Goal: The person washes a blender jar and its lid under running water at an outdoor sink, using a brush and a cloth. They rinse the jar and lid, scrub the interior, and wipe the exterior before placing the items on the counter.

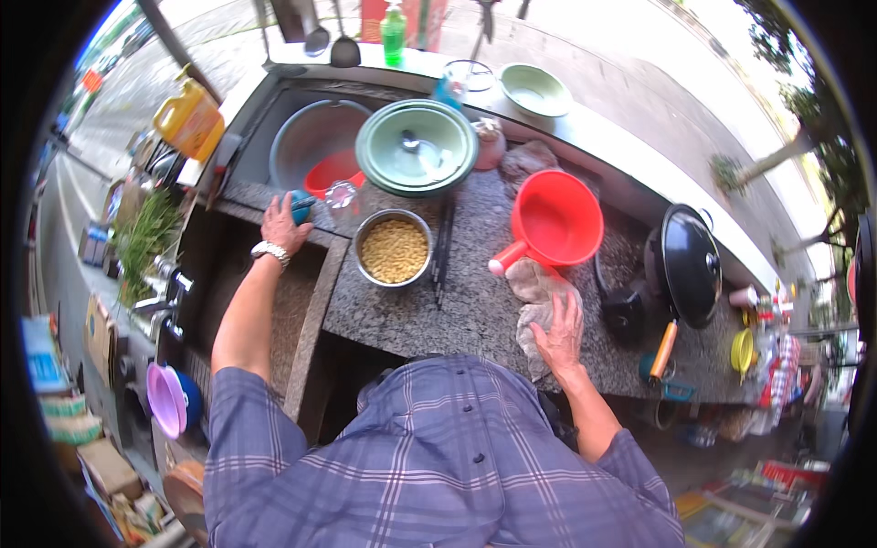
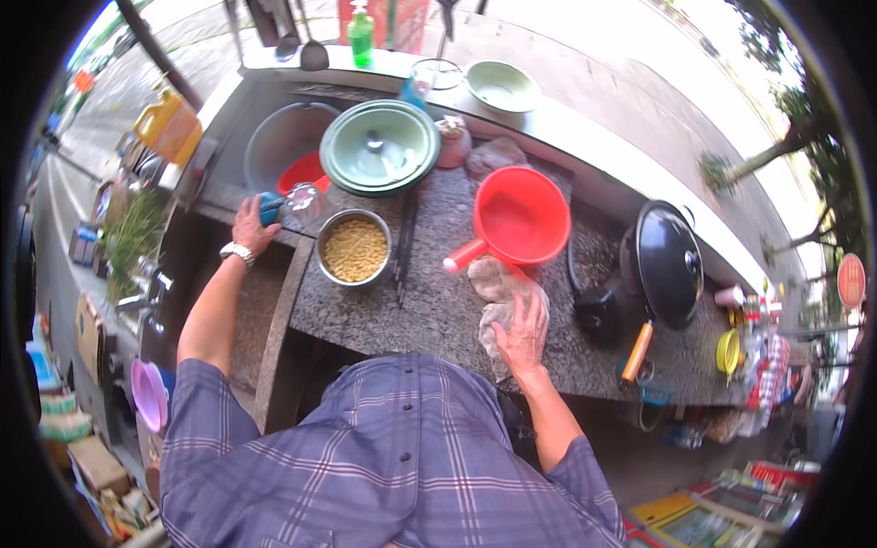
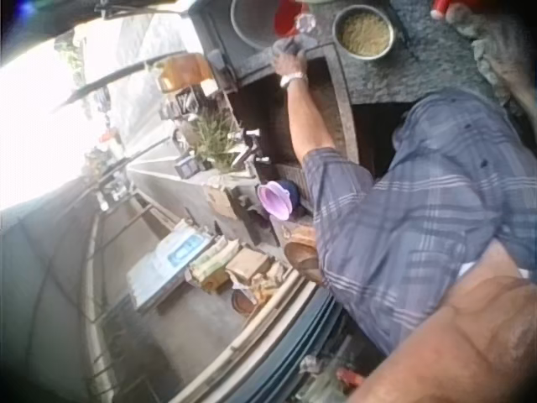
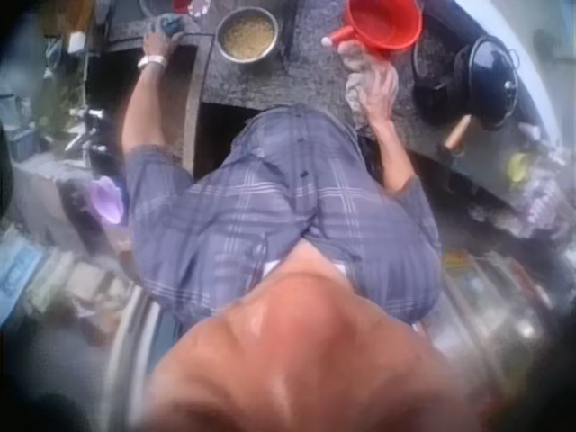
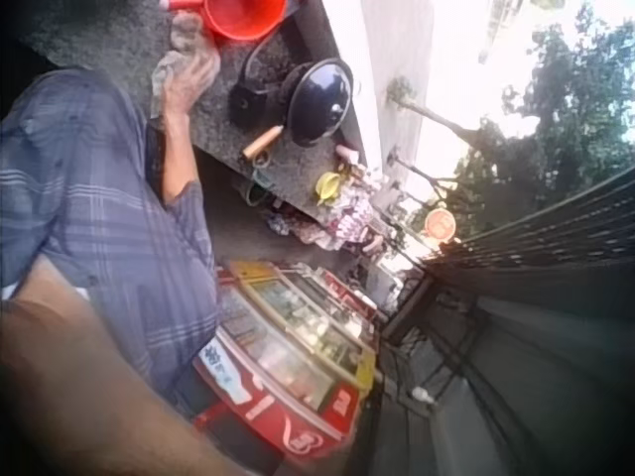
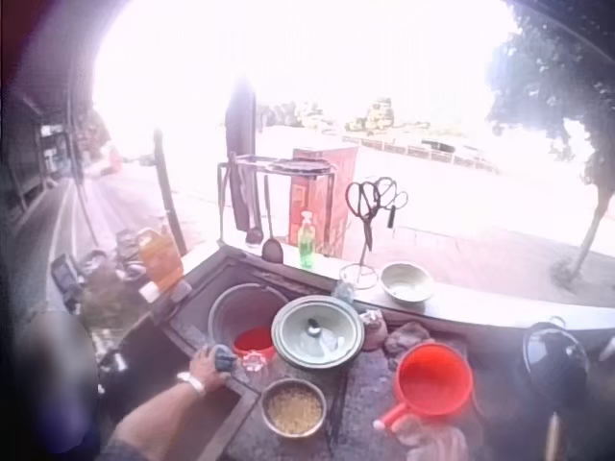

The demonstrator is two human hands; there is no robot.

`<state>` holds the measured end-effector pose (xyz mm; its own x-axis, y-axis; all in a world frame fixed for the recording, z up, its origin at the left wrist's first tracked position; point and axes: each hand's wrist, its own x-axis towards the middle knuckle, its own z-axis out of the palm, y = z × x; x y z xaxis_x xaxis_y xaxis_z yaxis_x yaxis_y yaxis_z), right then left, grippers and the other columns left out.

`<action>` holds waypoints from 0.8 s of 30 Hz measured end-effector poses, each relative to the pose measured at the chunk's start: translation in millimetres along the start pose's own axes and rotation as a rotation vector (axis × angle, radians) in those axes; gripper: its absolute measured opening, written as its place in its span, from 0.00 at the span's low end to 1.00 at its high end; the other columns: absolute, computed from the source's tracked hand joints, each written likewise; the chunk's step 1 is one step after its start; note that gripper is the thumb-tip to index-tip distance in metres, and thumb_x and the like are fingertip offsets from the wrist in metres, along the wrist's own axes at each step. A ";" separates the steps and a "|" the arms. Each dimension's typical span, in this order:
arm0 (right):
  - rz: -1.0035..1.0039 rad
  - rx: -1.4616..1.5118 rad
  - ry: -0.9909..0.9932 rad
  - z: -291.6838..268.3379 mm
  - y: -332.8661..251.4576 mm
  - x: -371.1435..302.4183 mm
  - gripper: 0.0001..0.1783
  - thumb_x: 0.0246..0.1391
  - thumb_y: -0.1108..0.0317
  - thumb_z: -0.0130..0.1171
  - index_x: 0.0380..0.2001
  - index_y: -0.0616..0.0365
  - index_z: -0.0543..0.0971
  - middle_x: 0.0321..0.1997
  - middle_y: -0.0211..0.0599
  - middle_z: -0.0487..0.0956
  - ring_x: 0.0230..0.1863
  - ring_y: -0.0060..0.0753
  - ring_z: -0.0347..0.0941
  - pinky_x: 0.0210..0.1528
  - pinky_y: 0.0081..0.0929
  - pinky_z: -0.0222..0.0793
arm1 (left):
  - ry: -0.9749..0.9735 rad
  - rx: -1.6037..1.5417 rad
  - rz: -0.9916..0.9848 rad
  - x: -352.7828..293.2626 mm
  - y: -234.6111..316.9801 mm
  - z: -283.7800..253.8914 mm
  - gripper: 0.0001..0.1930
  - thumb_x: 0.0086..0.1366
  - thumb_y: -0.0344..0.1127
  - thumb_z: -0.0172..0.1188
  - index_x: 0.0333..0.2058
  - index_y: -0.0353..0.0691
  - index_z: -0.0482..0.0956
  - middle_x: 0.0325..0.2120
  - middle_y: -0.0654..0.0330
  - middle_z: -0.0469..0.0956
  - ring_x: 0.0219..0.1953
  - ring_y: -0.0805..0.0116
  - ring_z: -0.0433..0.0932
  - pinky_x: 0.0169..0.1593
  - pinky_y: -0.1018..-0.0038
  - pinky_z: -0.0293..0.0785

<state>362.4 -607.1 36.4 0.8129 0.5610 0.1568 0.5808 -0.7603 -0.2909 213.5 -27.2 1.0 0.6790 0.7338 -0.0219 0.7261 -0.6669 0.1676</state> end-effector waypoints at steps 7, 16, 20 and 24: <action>0.255 0.001 -0.032 22.7 17.7 -9.9 0.33 0.44 0.64 0.70 0.56 0.55 0.72 0.63 0.54 0.66 0.65 0.59 0.60 0.64 0.50 0.58 | -0.063 0.084 0.220 22.8 14.7 -4.3 0.37 0.55 0.41 0.66 0.64 0.48 0.63 0.64 0.45 0.62 0.66 0.44 0.59 0.67 0.53 0.59; 0.489 0.721 -0.154 -8.1 37.8 -20.6 0.13 0.52 0.70 0.65 0.40 0.61 0.74 0.37 0.36 0.77 0.41 0.35 0.74 0.48 0.31 0.70 | -0.126 -0.001 -0.017 30.3 35.0 -1.1 0.29 0.55 0.34 0.59 0.58 0.56 0.71 0.62 0.43 0.59 0.63 0.38 0.59 0.62 0.44 0.60; 0.676 1.306 -0.076 -23.2 43.8 -29.2 0.12 0.60 0.68 0.58 0.44 0.58 0.72 0.36 0.33 0.77 0.38 0.31 0.74 0.43 0.26 0.71 | 0.012 -0.091 -0.064 27.0 29.5 13.2 0.20 0.57 0.32 0.55 0.50 0.51 0.74 0.61 0.43 0.59 0.61 0.35 0.60 0.61 0.37 0.59; 0.604 1.293 -0.097 -100.5 -21.3 3.0 0.12 0.62 0.64 0.55 0.45 0.57 0.71 0.36 0.33 0.77 0.38 0.31 0.74 0.43 0.28 0.71 | 0.174 -0.264 -0.067 16.8 18.2 12.4 0.18 0.58 0.33 0.56 0.49 0.48 0.73 0.59 0.45 0.62 0.59 0.35 0.62 0.58 0.41 0.64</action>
<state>356.9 -622.2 137.9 0.8796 0.3250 -0.3474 -0.3375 -0.0884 -0.9372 239.4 -28.6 -8.5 0.5853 0.8014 0.1236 0.7001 -0.5763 0.4216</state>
